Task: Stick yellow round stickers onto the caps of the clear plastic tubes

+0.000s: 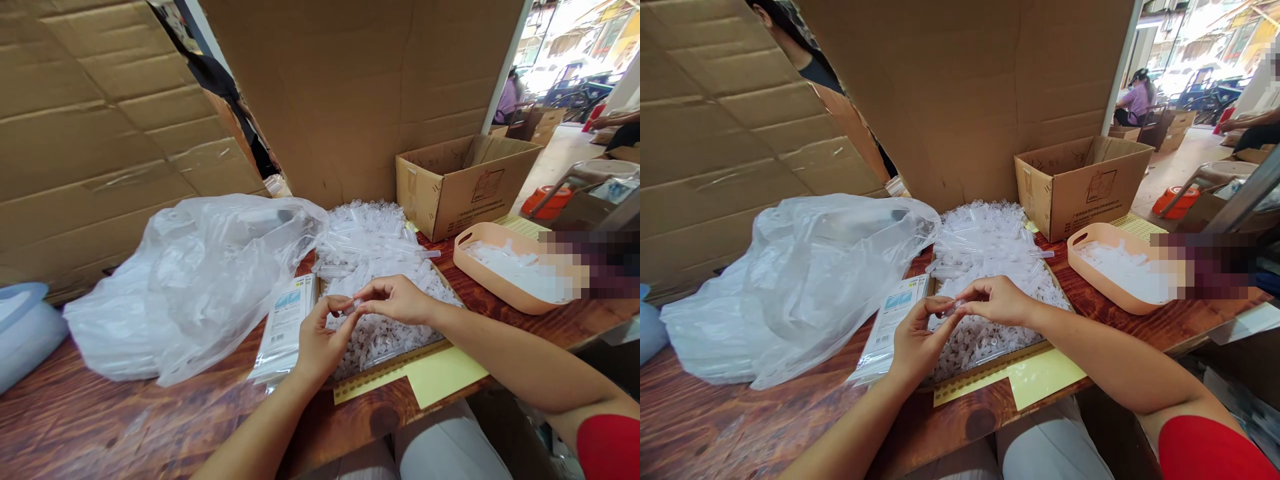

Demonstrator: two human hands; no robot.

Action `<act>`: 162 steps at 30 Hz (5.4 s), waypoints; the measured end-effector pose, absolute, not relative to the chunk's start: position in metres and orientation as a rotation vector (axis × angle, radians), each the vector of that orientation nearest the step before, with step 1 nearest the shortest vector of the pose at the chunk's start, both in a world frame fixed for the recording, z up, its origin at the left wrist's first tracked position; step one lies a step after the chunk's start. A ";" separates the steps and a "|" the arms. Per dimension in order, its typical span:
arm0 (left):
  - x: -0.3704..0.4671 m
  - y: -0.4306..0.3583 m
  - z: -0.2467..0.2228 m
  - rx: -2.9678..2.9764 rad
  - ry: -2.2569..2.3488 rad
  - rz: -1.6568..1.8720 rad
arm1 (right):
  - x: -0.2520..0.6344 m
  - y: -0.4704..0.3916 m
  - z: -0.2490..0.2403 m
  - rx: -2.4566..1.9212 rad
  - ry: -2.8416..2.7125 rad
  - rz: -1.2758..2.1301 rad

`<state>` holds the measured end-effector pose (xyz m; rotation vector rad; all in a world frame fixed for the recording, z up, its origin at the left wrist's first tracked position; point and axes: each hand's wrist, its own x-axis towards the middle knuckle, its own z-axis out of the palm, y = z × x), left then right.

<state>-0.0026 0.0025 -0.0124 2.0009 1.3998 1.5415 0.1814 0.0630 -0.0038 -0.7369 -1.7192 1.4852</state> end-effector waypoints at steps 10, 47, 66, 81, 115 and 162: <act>-0.004 0.004 -0.014 2.003 1.394 1.507 | 0.182 0.059 -0.001 -0.776 -1.783 1.343; -0.003 -0.001 -0.009 2.137 1.438 1.455 | 0.183 0.055 0.005 -0.832 -1.910 1.197; -0.001 -0.002 -0.002 2.210 1.409 1.431 | 0.184 0.054 0.007 -0.803 -1.956 1.116; 0.001 -0.003 -0.002 2.280 1.320 1.458 | 0.185 0.055 0.008 -0.802 -2.009 1.060; -0.004 0.000 -0.008 2.057 1.449 1.441 | 0.184 0.054 0.006 -0.775 -1.916 1.073; -0.005 0.000 -0.006 2.117 1.360 1.550 | 0.187 0.068 0.004 -0.673 -1.563 1.629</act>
